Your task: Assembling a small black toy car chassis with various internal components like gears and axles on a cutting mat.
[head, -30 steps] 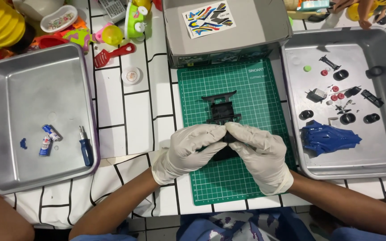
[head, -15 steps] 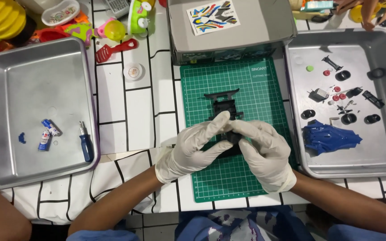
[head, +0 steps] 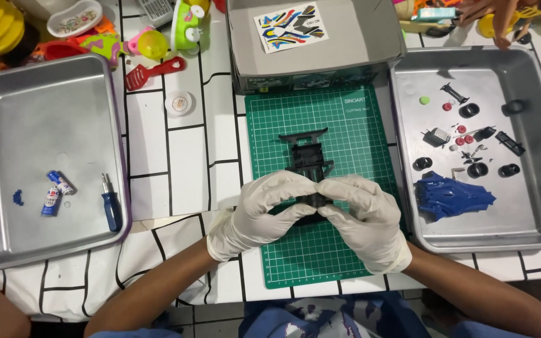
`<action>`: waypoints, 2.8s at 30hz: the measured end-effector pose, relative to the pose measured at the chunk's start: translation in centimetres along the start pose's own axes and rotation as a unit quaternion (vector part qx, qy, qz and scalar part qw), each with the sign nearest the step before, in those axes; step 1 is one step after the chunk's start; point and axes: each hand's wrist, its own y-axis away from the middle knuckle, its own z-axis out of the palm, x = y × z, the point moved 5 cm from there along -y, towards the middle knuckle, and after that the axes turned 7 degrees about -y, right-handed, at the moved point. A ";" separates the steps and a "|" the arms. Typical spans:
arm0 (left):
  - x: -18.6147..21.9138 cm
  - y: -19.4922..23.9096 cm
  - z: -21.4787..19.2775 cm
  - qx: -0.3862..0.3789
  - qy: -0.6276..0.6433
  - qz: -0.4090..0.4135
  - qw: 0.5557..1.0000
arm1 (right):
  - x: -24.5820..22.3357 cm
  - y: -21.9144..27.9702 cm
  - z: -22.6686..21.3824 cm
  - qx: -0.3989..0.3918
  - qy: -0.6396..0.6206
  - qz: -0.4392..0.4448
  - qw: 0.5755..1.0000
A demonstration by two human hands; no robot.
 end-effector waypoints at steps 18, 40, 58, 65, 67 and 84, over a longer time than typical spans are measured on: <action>-1.1 1.0 -1.2 0.057 -0.080 0.081 0.992 | -1.6 -1.4 1.3 0.037 0.060 -0.048 0.996; -0.1 2.1 -0.5 -0.020 -0.157 0.200 0.967 | 1.0 1.3 0.3 -0.069 0.016 0.028 0.997; 0.6 1.2 -0.7 -0.017 -0.130 0.198 0.972 | 0.4 1.1 0.1 0.007 -0.041 0.053 0.998; -0.1 1.7 -0.7 -0.006 -0.126 0.193 0.973 | -0.2 0.5 0.7 -0.057 -0.004 0.002 0.998; 0.0 2.1 -0.2 -0.014 -0.103 0.195 0.975 | -0.6 0.6 0.6 -0.063 0.009 -0.008 0.998; 1.2 0.8 -0.8 -0.007 -0.116 0.144 0.983 | -3.1 -0.4 1.2 -0.050 0.122 -0.077 0.988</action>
